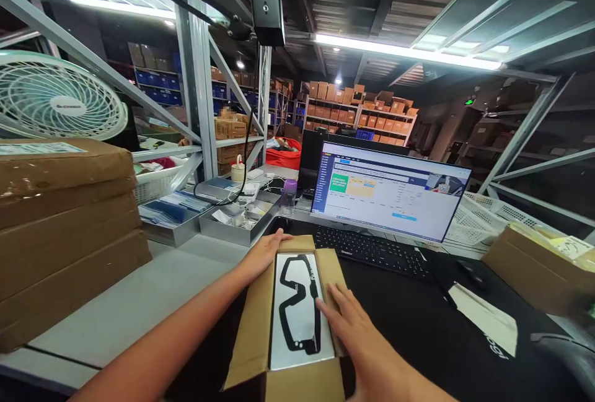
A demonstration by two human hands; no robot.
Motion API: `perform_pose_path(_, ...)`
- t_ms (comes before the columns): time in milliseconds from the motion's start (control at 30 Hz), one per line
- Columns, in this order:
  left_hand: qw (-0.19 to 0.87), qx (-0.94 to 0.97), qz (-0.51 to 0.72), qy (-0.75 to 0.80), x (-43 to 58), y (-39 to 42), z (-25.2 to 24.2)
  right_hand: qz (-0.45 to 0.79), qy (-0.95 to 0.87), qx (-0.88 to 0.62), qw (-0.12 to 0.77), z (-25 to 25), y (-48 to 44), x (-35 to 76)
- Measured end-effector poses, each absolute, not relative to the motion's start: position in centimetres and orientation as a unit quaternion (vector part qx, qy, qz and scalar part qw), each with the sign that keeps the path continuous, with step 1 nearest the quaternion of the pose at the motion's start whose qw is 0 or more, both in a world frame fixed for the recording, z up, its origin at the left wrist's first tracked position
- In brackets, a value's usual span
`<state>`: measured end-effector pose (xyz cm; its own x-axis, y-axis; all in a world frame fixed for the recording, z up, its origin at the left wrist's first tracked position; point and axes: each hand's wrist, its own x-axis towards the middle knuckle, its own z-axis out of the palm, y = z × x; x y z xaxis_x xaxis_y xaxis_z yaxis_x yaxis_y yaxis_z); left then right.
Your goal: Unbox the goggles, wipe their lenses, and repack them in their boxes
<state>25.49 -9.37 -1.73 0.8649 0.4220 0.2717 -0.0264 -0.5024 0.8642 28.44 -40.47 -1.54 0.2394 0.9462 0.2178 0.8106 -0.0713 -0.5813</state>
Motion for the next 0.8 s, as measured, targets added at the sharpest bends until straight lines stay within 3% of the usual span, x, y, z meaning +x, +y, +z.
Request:
perform_pose_path(200, 0.556, 0.762, 0.287, 0.170, 25.8, -10.1, -3.8, 0.142, -0.581, -0.735, 0.320, -6.0, -40.5, 28.5)
perform_pose_path(433, 0.631, 0.697, 0.265, 0.214, 26.6, -13.3, -4.0, 0.153, -0.537, -0.712, 0.426, -6.7, -39.6, 27.7)
perform_pose_path(600, 0.540, 0.763, 0.267, 0.233, 26.4, -15.1, -1.5, 0.183, -0.494, -0.685, 0.503, -8.7, -42.0, 28.3)
perform_pose_path(800, 0.327, 0.893, 0.236, 0.197, 26.2, -20.1, 3.7, 0.302, -0.475, -0.674, 0.478, -2.9, -46.9, 28.9)
